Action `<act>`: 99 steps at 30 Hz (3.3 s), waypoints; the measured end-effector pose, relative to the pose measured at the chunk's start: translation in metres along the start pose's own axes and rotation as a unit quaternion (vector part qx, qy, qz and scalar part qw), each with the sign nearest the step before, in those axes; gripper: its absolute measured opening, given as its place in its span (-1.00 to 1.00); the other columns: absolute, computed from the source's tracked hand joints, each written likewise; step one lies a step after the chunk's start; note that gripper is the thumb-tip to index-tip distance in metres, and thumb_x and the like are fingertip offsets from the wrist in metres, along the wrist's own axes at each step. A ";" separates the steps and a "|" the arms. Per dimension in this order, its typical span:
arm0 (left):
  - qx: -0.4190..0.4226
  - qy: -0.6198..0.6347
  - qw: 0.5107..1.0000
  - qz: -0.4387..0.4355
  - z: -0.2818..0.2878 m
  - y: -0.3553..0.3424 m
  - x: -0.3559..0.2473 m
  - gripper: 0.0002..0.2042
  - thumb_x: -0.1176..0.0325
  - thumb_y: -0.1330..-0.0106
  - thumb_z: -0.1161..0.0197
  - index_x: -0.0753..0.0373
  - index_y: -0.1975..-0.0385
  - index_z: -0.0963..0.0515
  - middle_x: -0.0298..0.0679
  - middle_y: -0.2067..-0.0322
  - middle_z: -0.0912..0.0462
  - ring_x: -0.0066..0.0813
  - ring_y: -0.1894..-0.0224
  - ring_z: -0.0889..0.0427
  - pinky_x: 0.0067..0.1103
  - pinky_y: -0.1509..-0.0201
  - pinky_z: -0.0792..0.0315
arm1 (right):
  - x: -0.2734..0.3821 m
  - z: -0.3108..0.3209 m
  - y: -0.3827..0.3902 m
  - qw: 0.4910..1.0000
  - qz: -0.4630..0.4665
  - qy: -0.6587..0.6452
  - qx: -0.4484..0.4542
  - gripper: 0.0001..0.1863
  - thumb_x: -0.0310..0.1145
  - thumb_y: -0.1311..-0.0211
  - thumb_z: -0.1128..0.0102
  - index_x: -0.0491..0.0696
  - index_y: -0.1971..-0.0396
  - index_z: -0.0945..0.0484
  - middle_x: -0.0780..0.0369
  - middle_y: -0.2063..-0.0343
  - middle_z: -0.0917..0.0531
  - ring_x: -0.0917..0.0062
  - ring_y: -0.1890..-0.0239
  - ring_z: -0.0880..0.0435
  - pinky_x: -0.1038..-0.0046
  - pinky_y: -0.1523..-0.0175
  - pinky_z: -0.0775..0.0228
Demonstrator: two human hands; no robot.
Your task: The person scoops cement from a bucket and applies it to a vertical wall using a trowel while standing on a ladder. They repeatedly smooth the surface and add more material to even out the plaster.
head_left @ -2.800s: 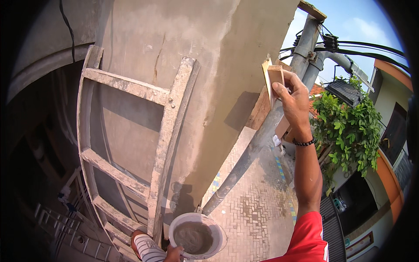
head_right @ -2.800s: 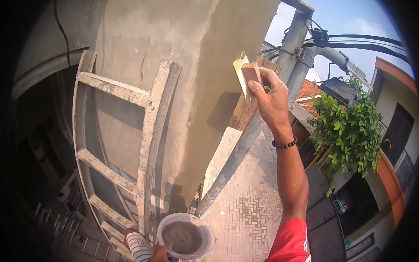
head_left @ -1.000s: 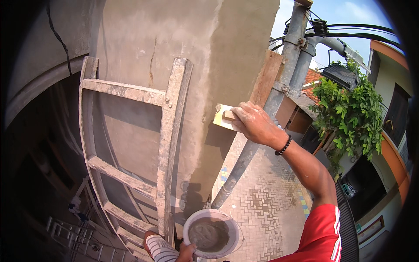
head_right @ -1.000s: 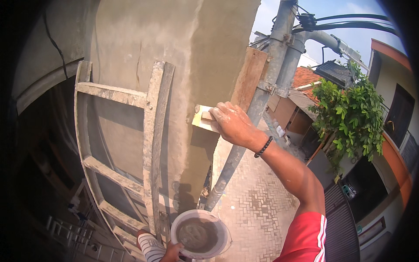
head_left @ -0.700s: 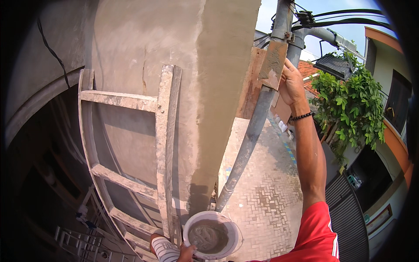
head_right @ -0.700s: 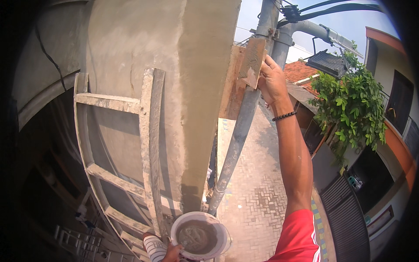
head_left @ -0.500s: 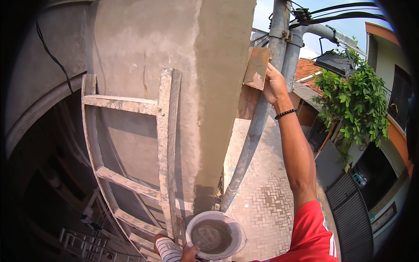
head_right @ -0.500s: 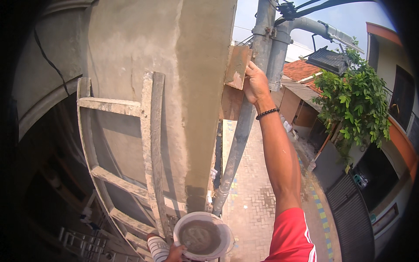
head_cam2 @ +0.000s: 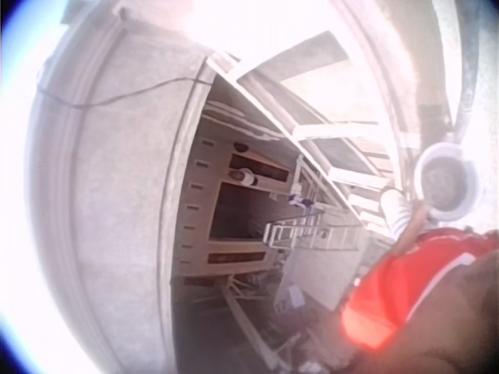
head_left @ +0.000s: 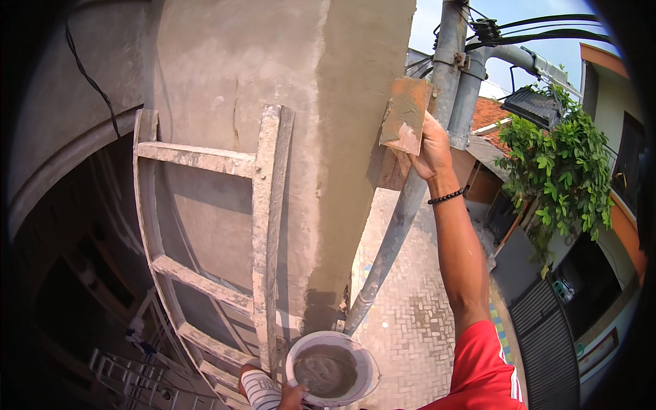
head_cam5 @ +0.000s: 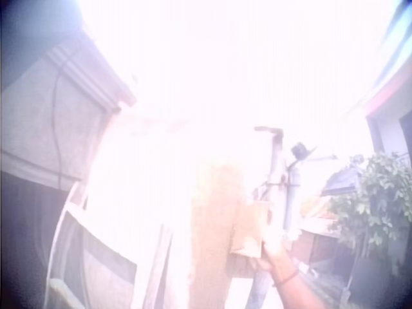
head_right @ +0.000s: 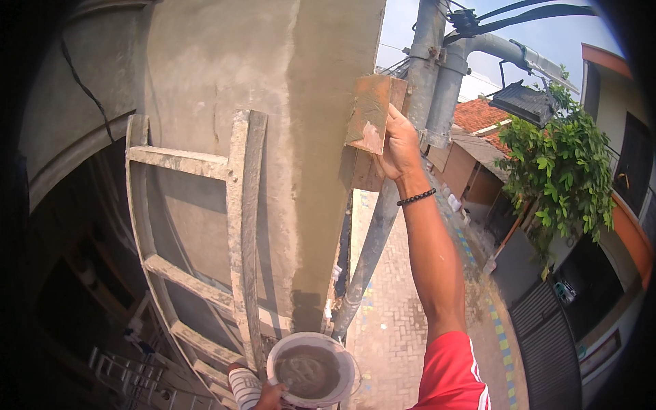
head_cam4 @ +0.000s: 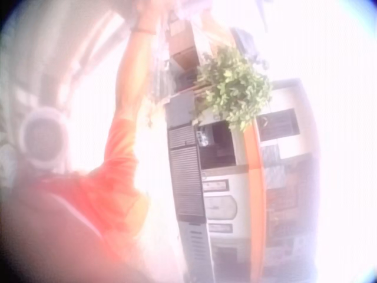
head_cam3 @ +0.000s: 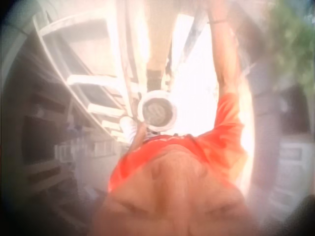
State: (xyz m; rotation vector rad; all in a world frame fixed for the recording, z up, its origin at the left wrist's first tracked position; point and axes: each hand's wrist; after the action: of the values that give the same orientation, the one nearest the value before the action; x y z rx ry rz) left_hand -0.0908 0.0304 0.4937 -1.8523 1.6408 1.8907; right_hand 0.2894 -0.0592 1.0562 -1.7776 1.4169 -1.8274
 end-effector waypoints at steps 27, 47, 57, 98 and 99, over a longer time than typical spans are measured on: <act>0.013 -0.004 1.000 0.000 -0.025 -0.036 0.018 -0.56 0.59 -0.08 -0.18 0.35 -0.05 -0.46 -0.15 0.24 -0.61 -0.24 0.25 -0.64 -0.33 0.24 -0.58 | 0.046 -0.077 -0.059 0.487 0.309 0.817 0.020 -0.69 -0.45 -0.23 -0.17 -0.20 0.04 -0.53 0.06 0.27 -0.58 0.15 0.13 -0.58 0.20 0.00 -0.43; -0.005 -0.077 0.983 -0.169 -0.044 0.026 -0.026 -0.65 0.47 -0.06 -0.24 0.37 0.10 -0.60 -0.16 0.40 -0.67 -0.39 0.36 -0.62 -0.42 0.23 -0.49 | 0.053 -0.050 -0.062 0.409 0.324 0.851 0.054 -0.69 -0.36 -0.27 -0.17 -0.17 0.04 -0.53 0.10 0.28 -0.58 0.16 0.18 -0.57 0.17 0.06 -0.39; -0.102 -0.235 0.938 -0.234 -0.056 0.046 -0.068 -0.69 0.35 -0.11 -0.28 0.35 0.15 -0.62 0.11 0.38 -0.67 0.01 0.31 -0.70 -0.26 0.18 -0.51 | -0.154 0.004 0.133 0.439 0.187 0.841 0.254 -0.71 -0.42 -0.12 -0.10 -0.13 0.12 -0.50 0.17 0.27 -0.52 0.37 0.21 -0.51 0.31 0.15 -0.36; 0.028 -0.168 0.928 -0.330 -0.107 0.066 -0.162 -0.81 0.56 -0.06 -0.11 0.43 0.31 -0.53 -0.33 0.63 -0.31 -0.64 0.51 -0.27 -0.53 0.48 -0.23 | -0.225 -0.046 0.362 0.784 -0.310 0.537 -0.034 -0.72 -0.39 -0.22 -0.06 -0.27 0.19 -0.59 -0.17 0.25 -0.65 -0.13 0.12 -0.60 -0.02 -0.07 -0.37; 0.025 -0.175 0.928 -0.328 -0.108 0.067 -0.163 -0.81 0.56 -0.05 -0.10 0.43 0.31 -0.54 -0.33 0.62 -0.31 -0.64 0.51 -0.27 -0.53 0.48 -0.23 | -0.224 -0.044 0.362 0.791 -0.308 0.527 -0.028 -0.72 -0.39 -0.22 -0.06 -0.27 0.20 -0.59 -0.17 0.25 -0.65 -0.13 0.13 -0.60 -0.02 -0.07 -0.37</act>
State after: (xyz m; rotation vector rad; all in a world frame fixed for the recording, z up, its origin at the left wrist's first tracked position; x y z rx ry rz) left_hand -0.0099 0.0294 0.6832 -1.6252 0.8057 1.7084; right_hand 0.1448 -0.0603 0.6533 -1.2758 1.1465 -3.5122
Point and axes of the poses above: each hand's wrist, its own y-axis away from the middle knuckle, its own z-axis out of the back of the hand, x = y × z
